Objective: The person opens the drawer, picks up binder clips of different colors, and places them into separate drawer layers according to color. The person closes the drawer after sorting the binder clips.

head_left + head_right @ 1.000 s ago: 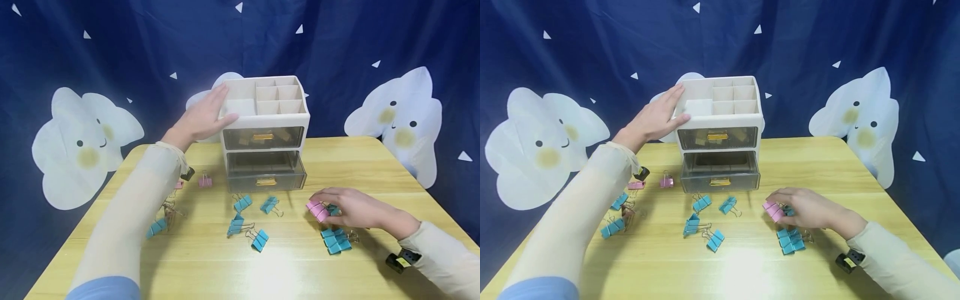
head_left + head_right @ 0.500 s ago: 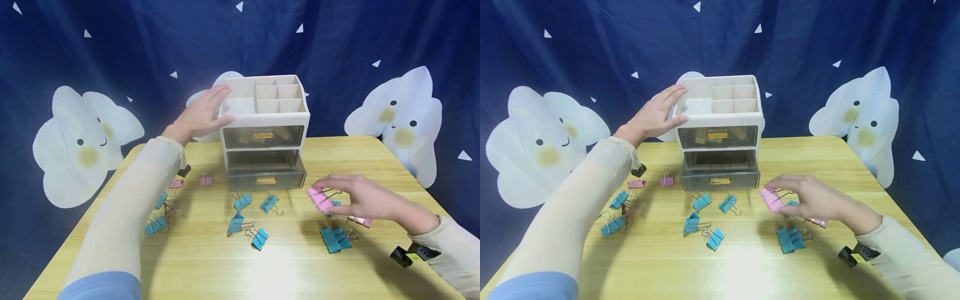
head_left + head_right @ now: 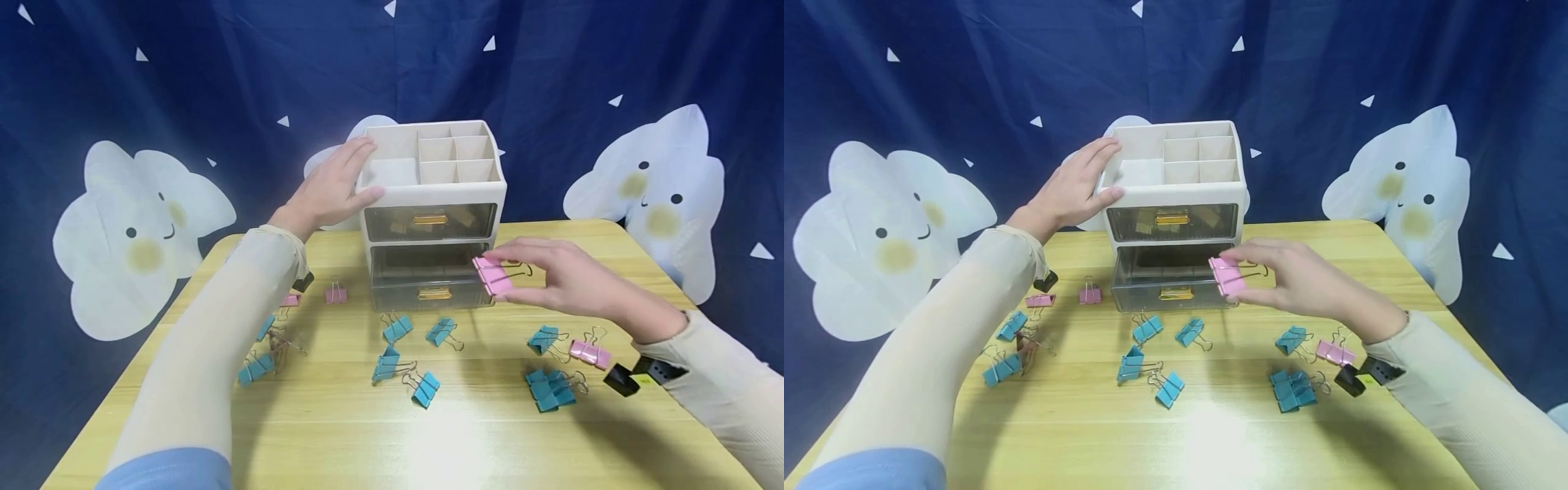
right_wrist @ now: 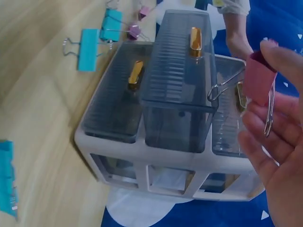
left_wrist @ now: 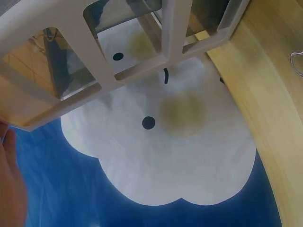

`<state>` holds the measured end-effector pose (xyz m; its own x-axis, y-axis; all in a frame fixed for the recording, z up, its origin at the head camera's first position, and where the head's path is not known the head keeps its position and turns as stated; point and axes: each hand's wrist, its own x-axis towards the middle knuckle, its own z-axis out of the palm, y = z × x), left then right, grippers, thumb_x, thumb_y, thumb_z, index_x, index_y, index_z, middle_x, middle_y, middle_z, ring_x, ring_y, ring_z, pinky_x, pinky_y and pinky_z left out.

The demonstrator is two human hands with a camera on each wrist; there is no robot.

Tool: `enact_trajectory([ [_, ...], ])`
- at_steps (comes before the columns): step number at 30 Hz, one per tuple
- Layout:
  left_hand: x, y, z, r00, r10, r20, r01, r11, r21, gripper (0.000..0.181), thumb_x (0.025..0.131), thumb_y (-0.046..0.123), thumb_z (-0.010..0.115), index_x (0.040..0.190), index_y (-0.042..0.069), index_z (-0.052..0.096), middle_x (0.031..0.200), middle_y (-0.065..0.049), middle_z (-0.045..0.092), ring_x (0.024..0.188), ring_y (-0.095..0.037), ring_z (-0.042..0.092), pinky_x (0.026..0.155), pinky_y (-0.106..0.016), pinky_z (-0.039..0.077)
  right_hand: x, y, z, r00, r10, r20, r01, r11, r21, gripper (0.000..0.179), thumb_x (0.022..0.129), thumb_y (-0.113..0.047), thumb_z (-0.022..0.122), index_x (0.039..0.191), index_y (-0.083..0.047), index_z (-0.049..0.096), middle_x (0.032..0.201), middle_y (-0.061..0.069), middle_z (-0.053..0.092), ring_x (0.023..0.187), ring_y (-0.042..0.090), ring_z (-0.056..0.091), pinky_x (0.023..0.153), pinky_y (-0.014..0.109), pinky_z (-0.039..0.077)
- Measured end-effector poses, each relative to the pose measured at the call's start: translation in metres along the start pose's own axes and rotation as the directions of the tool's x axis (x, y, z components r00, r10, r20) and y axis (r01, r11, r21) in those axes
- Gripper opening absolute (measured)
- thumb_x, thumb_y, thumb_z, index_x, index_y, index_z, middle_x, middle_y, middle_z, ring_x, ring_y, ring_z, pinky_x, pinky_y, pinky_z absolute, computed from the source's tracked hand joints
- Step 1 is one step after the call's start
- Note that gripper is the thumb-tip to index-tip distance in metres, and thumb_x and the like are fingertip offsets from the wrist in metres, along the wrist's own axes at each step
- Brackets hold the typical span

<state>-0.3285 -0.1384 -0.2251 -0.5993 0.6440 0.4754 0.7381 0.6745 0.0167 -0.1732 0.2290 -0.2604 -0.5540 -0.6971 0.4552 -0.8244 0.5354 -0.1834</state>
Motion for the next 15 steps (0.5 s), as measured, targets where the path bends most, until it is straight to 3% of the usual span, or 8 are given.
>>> enact_trajectory([
  [10,0.000,0.002,-0.003,0.999,-0.028,0.028,0.028,1.000,0.007,0.079,0.095,0.057,0.045,0.152,0.004,0.030,0.158,-0.011,0.025,0.146,-0.024,0.021,0.118,-0.037,0.018,0.036,-0.002,-0.001,0.984,0.170,0.057,-0.175,0.977,0.118,0.037,0.084,-0.027,0.079,0.118,-0.014,0.071,0.111,-0.008,0.068,0.096,0.008,0.063,0.078,0.028,0.052],
  [15,0.000,0.003,-0.004,0.998,-0.041,0.040,0.041,0.999,-0.009,0.079,0.095,0.057,0.044,0.152,0.005,0.030,0.159,-0.011,0.025,0.146,-0.023,0.021,0.118,-0.038,0.019,0.049,-0.004,-0.001,0.964,0.252,0.090,-0.255,0.967,0.019,0.040,0.086,-0.034,0.076,0.120,-0.014,0.070,0.113,-0.004,0.067,0.084,0.011,0.060,0.067,0.030,0.048],
])
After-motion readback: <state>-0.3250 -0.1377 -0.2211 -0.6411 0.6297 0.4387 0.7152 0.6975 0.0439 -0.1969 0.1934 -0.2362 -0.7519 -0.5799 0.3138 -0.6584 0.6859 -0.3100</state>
